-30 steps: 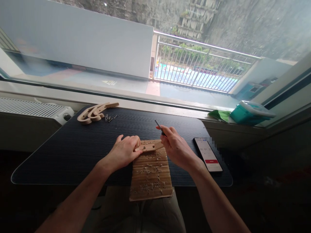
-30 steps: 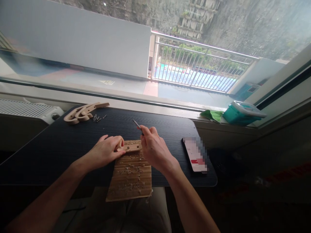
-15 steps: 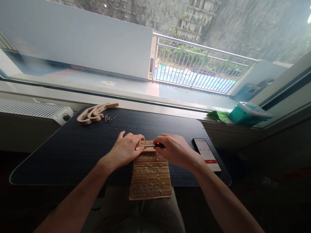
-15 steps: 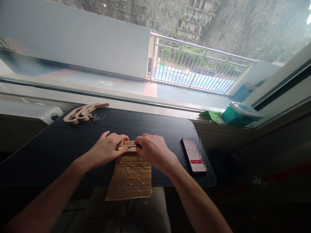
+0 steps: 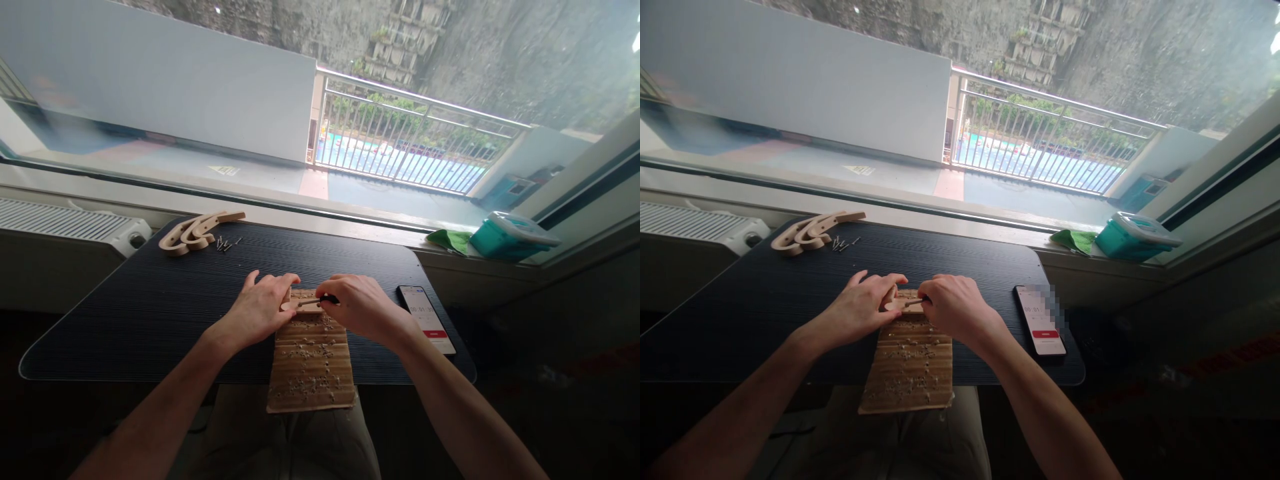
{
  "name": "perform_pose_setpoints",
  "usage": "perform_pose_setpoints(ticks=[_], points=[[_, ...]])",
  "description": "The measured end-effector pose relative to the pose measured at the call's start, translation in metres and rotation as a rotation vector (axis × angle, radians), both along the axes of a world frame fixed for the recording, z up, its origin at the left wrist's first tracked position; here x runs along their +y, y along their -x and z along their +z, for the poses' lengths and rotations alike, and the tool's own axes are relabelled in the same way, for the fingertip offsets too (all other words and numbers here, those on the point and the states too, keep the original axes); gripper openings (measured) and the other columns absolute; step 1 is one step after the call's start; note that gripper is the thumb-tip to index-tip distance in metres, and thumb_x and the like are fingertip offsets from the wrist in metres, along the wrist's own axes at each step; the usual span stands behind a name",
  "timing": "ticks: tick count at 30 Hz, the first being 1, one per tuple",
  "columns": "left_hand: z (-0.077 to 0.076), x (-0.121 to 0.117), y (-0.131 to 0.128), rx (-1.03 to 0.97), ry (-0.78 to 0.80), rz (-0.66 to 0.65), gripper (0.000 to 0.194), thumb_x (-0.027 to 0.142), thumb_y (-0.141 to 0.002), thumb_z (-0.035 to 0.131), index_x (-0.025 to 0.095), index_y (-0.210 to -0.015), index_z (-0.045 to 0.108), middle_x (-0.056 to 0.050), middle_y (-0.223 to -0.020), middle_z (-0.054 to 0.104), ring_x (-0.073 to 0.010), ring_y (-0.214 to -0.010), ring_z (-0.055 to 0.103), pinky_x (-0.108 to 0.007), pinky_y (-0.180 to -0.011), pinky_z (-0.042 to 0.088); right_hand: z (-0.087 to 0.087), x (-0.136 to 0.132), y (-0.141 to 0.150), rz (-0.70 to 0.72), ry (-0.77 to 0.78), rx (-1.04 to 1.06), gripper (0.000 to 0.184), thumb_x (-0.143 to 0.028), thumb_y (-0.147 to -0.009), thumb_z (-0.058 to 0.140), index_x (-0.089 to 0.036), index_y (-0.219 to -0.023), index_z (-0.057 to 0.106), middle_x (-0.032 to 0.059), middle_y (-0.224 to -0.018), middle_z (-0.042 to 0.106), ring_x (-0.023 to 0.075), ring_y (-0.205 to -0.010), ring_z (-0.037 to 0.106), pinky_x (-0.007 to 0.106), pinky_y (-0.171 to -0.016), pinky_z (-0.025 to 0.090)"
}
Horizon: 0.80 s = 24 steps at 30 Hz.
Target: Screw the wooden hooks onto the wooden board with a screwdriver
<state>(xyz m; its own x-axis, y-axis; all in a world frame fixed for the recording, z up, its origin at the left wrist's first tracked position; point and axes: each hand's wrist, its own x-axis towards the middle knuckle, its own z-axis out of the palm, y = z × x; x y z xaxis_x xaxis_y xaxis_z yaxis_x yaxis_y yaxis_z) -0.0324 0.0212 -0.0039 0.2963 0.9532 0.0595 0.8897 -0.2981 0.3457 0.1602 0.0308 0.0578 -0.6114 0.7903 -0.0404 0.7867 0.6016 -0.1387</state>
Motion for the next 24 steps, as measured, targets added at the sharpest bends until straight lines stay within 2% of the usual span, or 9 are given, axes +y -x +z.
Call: perform_pose_setpoints(ticks=[6,10,13,15,19,24], points=[[0.001,0.002,-0.002,0.046,-0.055,-0.061,0.027,0.026,-0.078,0.053,0.022,-0.103,0.060,-0.006,-0.102,0.066,-0.0261,-0.105,0.056,-0.055,-0.107,0.019,0.010,0.002,0.008,0.057,-0.016,-0.099,0.024,-0.018,-0.085,0.045,-0.023,-0.091,0.068,0.0024,-0.087,0.067,0.0134,-0.073,0.059,0.027,-0.055,0.026],[0.003,0.004,-0.006,0.052,-0.070,-0.073,0.034,0.025,-0.077,0.055,0.022,-0.111,0.057,-0.006,-0.103,0.066,-0.0265,-0.104,0.057,-0.056,-0.107,0.020,0.022,0.007,0.021,0.117,-0.035,-0.202,0.021,-0.015,-0.082,0.048,-0.020,-0.085,0.069,0.0052,-0.090,0.065,0.0139,-0.068,0.058,0.028,-0.050,0.024],[0.004,0.006,-0.009,0.084,-0.058,-0.111,0.020,0.025,-0.077,0.056,0.022,-0.096,0.062,-0.005,-0.095,0.067,-0.0260,-0.099,0.058,-0.058,-0.105,0.022,0.029,0.014,0.032,0.166,-0.027,-0.249,0.018,-0.014,-0.079,0.052,-0.018,-0.083,0.069,0.0066,-0.092,0.066,0.0149,-0.069,0.059,0.027,-0.049,0.025],[0.003,0.007,-0.010,0.103,-0.032,-0.135,0.011,0.025,-0.078,0.055,0.023,-0.084,0.064,-0.005,-0.090,0.067,-0.0254,-0.096,0.059,-0.059,-0.103,0.024,0.032,0.019,0.038,0.192,-0.009,-0.270,0.017,-0.014,-0.078,0.054,-0.018,-0.088,0.069,0.0070,-0.093,0.068,0.0160,-0.073,0.061,0.025,-0.052,0.028],[-0.001,0.009,-0.010,0.089,-0.024,-0.137,0.013,0.027,-0.080,0.053,0.023,-0.077,0.065,-0.005,-0.088,0.068,-0.0251,-0.097,0.060,-0.057,-0.101,0.027,0.035,0.027,0.044,0.215,-0.006,-0.258,0.028,-0.020,-0.080,0.057,-0.017,-0.107,0.063,0.0086,-0.093,0.070,0.0179,-0.079,0.062,0.025,-0.059,0.034],[-0.002,0.009,-0.010,0.056,-0.022,-0.104,0.010,0.027,-0.077,0.055,0.021,-0.078,0.062,-0.004,-0.084,0.068,-0.0230,-0.090,0.061,-0.052,-0.100,0.031,0.041,0.028,0.046,0.226,0.037,-0.327,0.017,-0.014,-0.076,0.055,-0.017,-0.087,0.069,0.0082,-0.084,0.070,0.0184,-0.075,0.062,0.026,-0.056,0.034]])
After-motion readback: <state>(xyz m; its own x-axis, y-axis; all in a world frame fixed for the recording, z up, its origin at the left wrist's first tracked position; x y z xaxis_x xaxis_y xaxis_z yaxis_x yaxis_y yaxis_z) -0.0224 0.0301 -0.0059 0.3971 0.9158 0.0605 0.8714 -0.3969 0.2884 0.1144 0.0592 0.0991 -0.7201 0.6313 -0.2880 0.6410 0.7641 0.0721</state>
